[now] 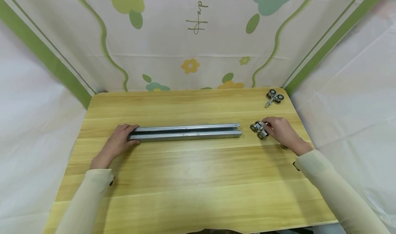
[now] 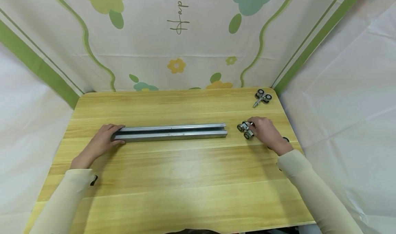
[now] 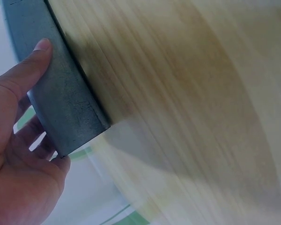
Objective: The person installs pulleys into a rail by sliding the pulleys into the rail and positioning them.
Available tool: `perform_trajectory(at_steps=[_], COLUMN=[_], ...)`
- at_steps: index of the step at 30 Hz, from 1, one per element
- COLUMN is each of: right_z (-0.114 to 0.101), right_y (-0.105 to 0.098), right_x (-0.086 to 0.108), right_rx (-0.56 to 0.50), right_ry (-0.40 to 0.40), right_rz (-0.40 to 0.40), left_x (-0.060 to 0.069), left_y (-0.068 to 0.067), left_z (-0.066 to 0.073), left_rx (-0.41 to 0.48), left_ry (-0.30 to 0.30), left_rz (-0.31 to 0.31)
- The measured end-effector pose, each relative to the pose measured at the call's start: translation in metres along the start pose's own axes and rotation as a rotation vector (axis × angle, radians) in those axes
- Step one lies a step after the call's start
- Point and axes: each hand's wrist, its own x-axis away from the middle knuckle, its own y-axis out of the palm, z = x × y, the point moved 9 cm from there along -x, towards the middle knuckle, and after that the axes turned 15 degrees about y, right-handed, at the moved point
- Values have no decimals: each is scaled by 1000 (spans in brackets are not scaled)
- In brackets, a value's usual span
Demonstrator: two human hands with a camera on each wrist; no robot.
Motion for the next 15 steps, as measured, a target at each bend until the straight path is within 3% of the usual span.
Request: perform_trajectory(at_steps=[8,15], right_z=[5,8], right_y=[6,6], right_x=[-9,-13], right_rx=[69,86], right_ry=[141,198], right_rz=[-62,-81], left_x=[1,1], left_y=[1,-1], left_z=[0,1], left_rx=[0,7], left_ry=[10,5], left_rz=[20,28])
